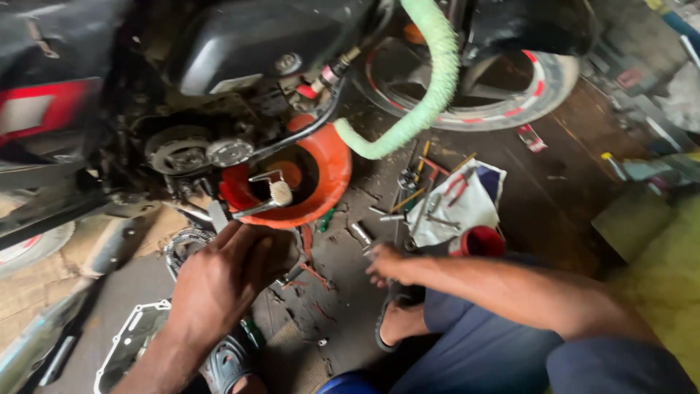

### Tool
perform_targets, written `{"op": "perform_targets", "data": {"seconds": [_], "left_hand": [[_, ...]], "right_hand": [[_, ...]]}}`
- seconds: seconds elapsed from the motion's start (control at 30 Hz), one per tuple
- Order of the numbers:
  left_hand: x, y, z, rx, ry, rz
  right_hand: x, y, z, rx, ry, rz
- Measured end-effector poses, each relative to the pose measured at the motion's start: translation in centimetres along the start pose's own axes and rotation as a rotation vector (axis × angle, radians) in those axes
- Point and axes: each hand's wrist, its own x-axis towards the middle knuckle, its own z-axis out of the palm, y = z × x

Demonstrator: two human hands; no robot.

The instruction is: Clean and repair motorcycle engine components using tools and a cloth.

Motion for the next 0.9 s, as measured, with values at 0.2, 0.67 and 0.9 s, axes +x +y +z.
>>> {"op": "perform_targets", "data": {"seconds": [0.2,0.67,0.9], "left_hand": [[-0.4,1.0,-0.8,0.117,-0.135,0.055],[-0.8,-0.7,-0.2,0.229,-0.049,0.258],[-0.9,-1.7,-0.8,0.168,0.045,0.117]], "right_hand": [[4.2,1.0,-12.4,-0.323,0.466,-0.136],[1.8,-0.6,10.8,-0.912,-0.468,-0.693],[6.9,2.9,24.2,-0.934,-0.234,-0.827]]}}
